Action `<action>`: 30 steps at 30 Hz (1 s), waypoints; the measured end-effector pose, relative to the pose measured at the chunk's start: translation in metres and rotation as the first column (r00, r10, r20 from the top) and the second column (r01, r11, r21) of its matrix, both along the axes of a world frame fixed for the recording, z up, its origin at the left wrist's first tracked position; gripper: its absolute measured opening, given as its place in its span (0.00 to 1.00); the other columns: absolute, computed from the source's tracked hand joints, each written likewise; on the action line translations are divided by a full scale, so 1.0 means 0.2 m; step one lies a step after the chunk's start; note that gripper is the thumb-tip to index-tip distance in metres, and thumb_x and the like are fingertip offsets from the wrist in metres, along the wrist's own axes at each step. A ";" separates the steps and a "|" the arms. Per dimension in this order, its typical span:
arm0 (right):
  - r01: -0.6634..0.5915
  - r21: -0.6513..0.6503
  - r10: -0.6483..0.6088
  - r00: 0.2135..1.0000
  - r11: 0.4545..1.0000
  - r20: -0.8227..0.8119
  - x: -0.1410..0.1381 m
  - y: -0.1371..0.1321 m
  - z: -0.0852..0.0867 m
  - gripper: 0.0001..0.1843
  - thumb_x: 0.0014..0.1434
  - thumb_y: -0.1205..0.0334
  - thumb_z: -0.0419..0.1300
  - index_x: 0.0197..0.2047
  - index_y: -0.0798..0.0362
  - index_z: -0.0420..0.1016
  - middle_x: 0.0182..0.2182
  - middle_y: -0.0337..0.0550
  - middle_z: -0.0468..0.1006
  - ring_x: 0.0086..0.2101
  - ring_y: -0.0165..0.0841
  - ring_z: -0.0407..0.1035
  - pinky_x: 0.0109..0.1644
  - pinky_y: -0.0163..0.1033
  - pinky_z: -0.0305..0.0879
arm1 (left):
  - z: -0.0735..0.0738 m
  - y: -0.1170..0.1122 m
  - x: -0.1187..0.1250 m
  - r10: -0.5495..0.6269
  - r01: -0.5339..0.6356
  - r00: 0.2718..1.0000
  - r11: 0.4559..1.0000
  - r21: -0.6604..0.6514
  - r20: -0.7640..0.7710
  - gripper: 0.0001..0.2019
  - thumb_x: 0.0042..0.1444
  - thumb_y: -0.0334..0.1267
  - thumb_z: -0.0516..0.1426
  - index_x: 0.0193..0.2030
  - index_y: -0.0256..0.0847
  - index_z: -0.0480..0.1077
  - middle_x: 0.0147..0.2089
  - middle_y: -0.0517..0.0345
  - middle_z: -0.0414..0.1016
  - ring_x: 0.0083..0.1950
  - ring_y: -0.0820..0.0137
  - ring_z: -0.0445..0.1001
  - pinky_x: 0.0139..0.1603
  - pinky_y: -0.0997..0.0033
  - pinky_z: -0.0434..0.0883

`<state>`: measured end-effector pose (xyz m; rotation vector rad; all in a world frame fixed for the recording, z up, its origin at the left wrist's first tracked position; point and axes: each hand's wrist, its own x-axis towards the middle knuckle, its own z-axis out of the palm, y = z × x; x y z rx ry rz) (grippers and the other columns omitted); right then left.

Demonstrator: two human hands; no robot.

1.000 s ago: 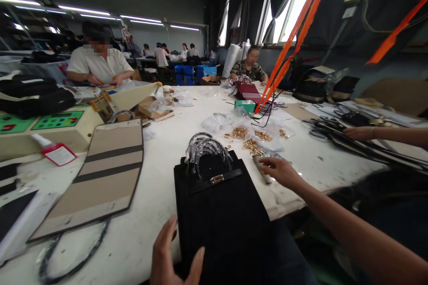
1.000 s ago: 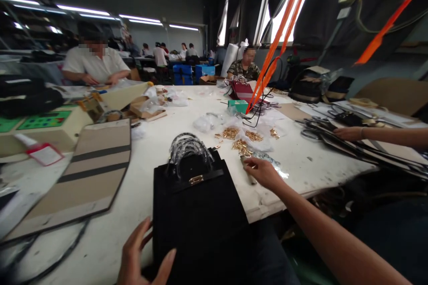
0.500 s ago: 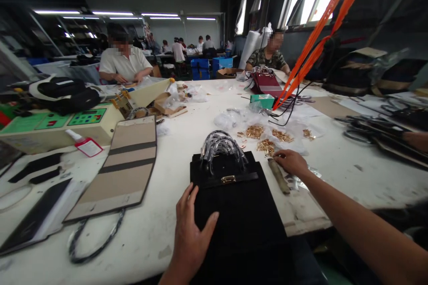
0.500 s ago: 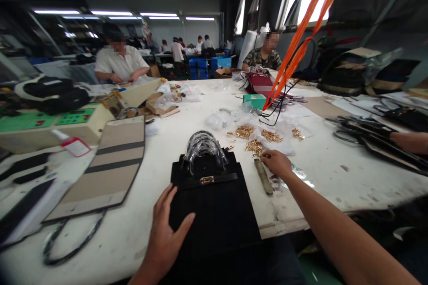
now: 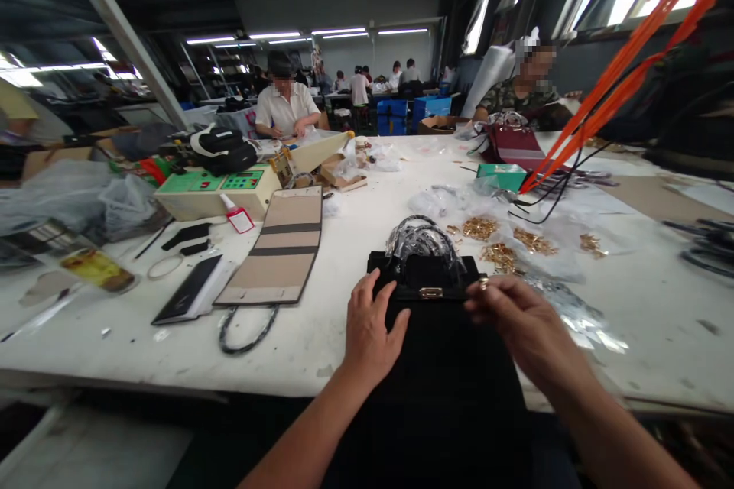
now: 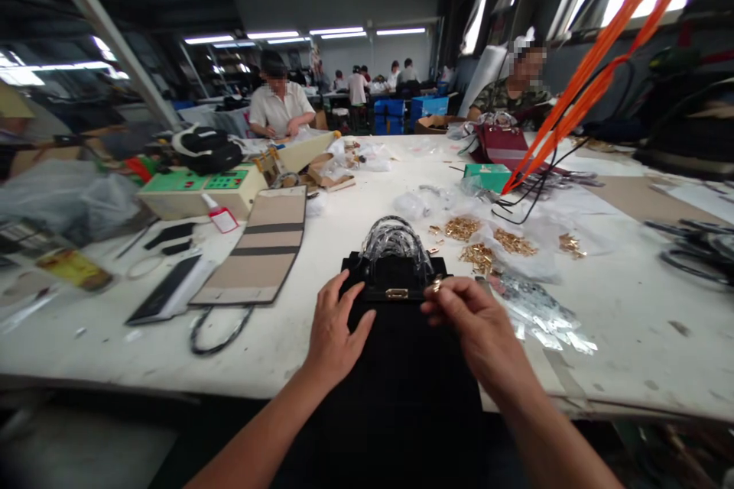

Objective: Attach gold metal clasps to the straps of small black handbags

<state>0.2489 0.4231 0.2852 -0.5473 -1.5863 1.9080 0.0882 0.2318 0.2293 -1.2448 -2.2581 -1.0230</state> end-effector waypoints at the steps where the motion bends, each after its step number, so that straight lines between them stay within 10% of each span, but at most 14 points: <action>1: -0.136 -0.149 0.128 0.990 0.979 -0.057 -0.04 -0.11 -0.02 0.17 0.59 0.49 0.72 0.43 0.52 0.78 0.44 0.46 0.78 0.39 0.35 0.74 0.38 0.36 0.72 | 0.00 0.01 0.00 -0.002 0.002 1.000 1.000 0.012 0.007 0.20 0.65 0.41 0.60 0.63 0.43 0.69 0.72 0.42 0.59 0.73 0.49 0.59 0.72 0.42 0.63; 6: -0.356 -0.520 0.270 0.934 0.777 -0.236 -0.19 -0.38 -0.16 0.18 0.59 0.52 0.73 0.47 0.54 0.80 0.41 0.43 0.72 0.37 0.30 0.69 0.39 0.33 0.71 | 0.00 -0.01 -0.01 -0.009 -0.006 0.992 0.993 0.120 0.125 0.09 0.63 0.35 0.61 0.49 0.42 0.71 0.70 0.44 0.61 0.71 0.52 0.61 0.69 0.45 0.65; 15: -0.237 -0.201 0.230 0.971 0.950 -0.059 -0.20 -0.37 -0.22 0.22 0.57 0.51 0.75 0.50 0.51 0.79 0.38 0.41 0.76 0.36 0.32 0.72 0.40 0.38 0.73 | -0.01 -0.04 0.01 0.026 -0.052 0.994 0.968 0.245 0.110 0.06 0.69 0.37 0.57 0.50 0.42 0.69 0.62 0.46 0.69 0.64 0.57 0.67 0.64 0.50 0.68; 24: -0.203 -0.015 0.204 0.978 0.979 0.039 -0.23 -0.40 -0.20 0.36 0.57 0.48 0.74 0.62 0.51 0.67 0.43 0.46 0.80 0.40 0.38 0.79 0.39 0.40 0.77 | 0.06 -0.11 0.05 -0.089 -0.028 0.941 0.941 0.336 0.328 0.14 0.75 0.41 0.49 0.52 0.43 0.76 0.64 0.49 0.70 0.69 0.63 0.67 0.69 0.60 0.66; 30: -0.192 0.056 0.180 0.968 0.980 0.173 -0.23 -0.39 -0.19 0.33 0.54 0.42 0.74 0.55 0.56 0.78 0.41 0.48 0.80 0.39 0.40 0.80 0.36 0.38 0.77 | 0.12 -0.14 0.08 -0.242 -0.094 0.711 0.898 0.430 0.661 0.22 0.72 0.55 0.52 0.57 0.43 0.77 0.51 0.51 0.78 0.54 0.62 0.76 0.57 0.64 0.71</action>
